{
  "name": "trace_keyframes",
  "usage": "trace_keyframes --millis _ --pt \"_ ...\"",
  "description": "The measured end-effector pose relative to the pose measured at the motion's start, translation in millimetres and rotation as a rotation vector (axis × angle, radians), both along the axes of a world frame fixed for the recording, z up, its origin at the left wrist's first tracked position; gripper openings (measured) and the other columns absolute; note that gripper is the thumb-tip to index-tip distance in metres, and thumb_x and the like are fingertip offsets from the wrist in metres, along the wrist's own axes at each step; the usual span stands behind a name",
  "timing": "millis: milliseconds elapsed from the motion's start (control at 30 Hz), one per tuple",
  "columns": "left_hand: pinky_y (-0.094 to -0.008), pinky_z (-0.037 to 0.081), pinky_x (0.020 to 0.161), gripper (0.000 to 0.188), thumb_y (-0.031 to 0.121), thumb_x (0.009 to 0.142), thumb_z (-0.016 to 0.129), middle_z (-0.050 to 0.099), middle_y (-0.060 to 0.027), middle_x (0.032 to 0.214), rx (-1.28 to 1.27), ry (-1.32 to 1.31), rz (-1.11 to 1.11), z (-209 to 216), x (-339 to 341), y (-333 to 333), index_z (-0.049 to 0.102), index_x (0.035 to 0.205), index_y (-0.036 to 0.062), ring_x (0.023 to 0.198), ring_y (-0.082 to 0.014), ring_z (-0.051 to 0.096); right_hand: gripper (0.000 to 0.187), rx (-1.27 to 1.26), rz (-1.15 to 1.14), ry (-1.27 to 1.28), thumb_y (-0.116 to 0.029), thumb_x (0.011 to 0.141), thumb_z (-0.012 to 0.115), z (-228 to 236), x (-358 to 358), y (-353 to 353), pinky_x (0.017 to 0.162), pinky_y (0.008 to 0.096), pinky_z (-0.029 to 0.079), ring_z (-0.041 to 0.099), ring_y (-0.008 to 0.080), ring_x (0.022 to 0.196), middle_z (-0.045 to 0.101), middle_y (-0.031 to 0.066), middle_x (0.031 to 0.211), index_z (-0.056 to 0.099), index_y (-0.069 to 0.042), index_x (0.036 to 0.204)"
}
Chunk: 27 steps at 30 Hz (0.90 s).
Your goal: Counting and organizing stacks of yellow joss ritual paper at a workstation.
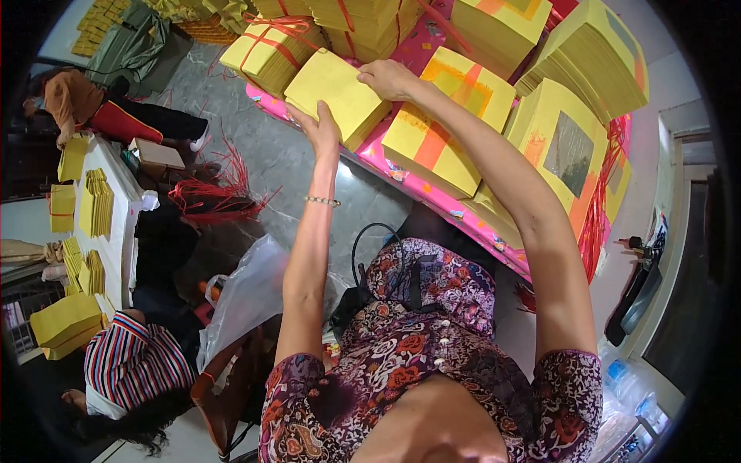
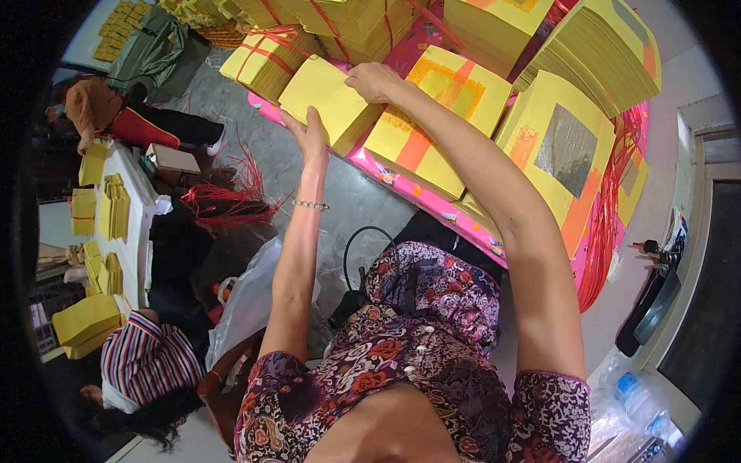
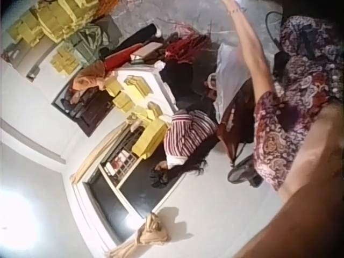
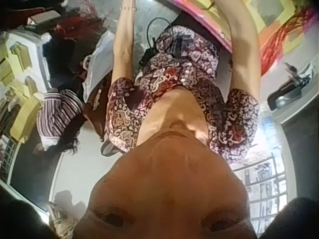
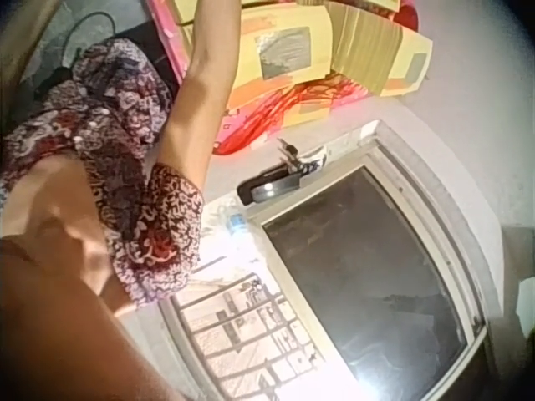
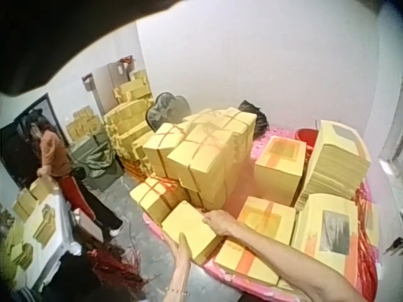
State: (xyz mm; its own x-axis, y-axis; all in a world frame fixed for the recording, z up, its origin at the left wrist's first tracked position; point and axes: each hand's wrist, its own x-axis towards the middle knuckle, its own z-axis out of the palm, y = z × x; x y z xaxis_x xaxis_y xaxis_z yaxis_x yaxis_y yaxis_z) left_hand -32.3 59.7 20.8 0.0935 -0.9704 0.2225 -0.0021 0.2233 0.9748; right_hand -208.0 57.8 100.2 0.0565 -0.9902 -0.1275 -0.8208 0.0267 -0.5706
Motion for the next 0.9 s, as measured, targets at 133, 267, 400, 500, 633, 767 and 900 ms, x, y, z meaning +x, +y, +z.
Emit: trace_keyframes --millis 133,267,400,500,633,767,900 --pt "-0.0357 0.013 0.112 0.082 0.011 0.087 0.054 0.007 -0.0263 0.15 -0.004 0.082 -0.017 -2.8 4.2 0.3 -0.003 0.143 -0.0063 0.138 -0.0318 0.015 0.035 0.051 0.025 0.024 -0.033 0.093 0.043 7.8 5.9 0.7 0.091 0.0435 0.044 0.056 0.0353 0.107 0.061 0.0177 0.113 0.063 -0.008 0.108" --pt "-0.0326 0.02 0.109 0.085 0.007 0.085 0.058 0.016 -0.0195 0.148 -0.019 -0.134 0.086 3.3 -2.3 4.6 -0.002 0.144 -0.0034 0.132 -0.0257 0.026 0.035 0.066 0.03 0.026 -0.034 0.093 0.043 6.9 3.8 1.5 0.091 0.0441 0.044 0.056 0.0343 0.108 0.061 0.0166 0.113 0.063 -0.009 0.108" --pt "-0.0412 0.012 0.112 0.088 0.015 0.083 0.062 0.008 -0.0275 0.149 -0.06 -0.08 0.025 -0.7 0.6 -0.6 0.003 0.144 -0.0043 0.139 -0.0363 0.01 0.033 0.069 -0.012 0.042 -0.032 0.09 0.047 10.6 4.9 1.0 0.09 0.0442 0.045 0.057 0.0331 0.107 0.061 0.0152 0.113 0.063 -0.011 0.109" --pt "-0.0426 0.012 0.112 0.088 0.018 0.081 0.065 0.01 -0.0283 0.148 -0.033 -0.176 0.046 -1.9 2.1 -3.0 0.008 0.144 -0.0046 0.138 -0.0383 0.011 0.036 -0.094 0.026 0.127 -0.033 0.088 0.051 27.0 -5.0 6.6 0.085 0.0428 0.047 0.06 0.0334 0.098 0.065 0.0172 0.103 0.063 -0.006 0.109" --pt "-0.042 0.016 0.111 0.087 0.021 0.08 0.066 0.017 -0.0275 0.145 0.031 -0.122 0.057 -7.8 10.1 -4.7 0.011 0.143 -0.0044 0.135 -0.0384 0.017 0.03 0.031 0.119 0.281 -0.031 0.084 0.053 86.8 -18.0 27.6 0.076 0.0422 0.05 0.064 0.0311 0.091 0.067 0.0137 0.095 0.067 -0.009 0.1" --pt "-0.0395 0.023 0.108 0.082 0.019 0.083 0.065 0.023 -0.0255 0.142 0.047 -0.004 0.012 -10.6 18.5 -6.3 0.014 0.143 -0.0034 0.132 -0.0351 0.025 0.029 -0.006 0.156 0.33 -0.03 0.085 0.054 120.7 -27.4 86.1 0.075 0.0431 0.049 0.062 0.0337 0.085 0.066 0.0156 0.088 0.065 -0.006 0.097" --pt "-0.0375 0.027 0.106 0.076 0.015 0.086 0.061 0.025 -0.0216 0.141 -0.009 0.091 -0.093 1.5 16.6 -4.4 0.014 0.143 -0.0032 0.128 -0.0289 0.031 0.03 0.029 0.165 0.456 -0.032 0.082 0.062 115.6 -31.5 150.9 0.069 0.0447 0.048 0.062 0.0345 0.079 0.063 0.0169 0.077 0.061 -0.003 0.081"
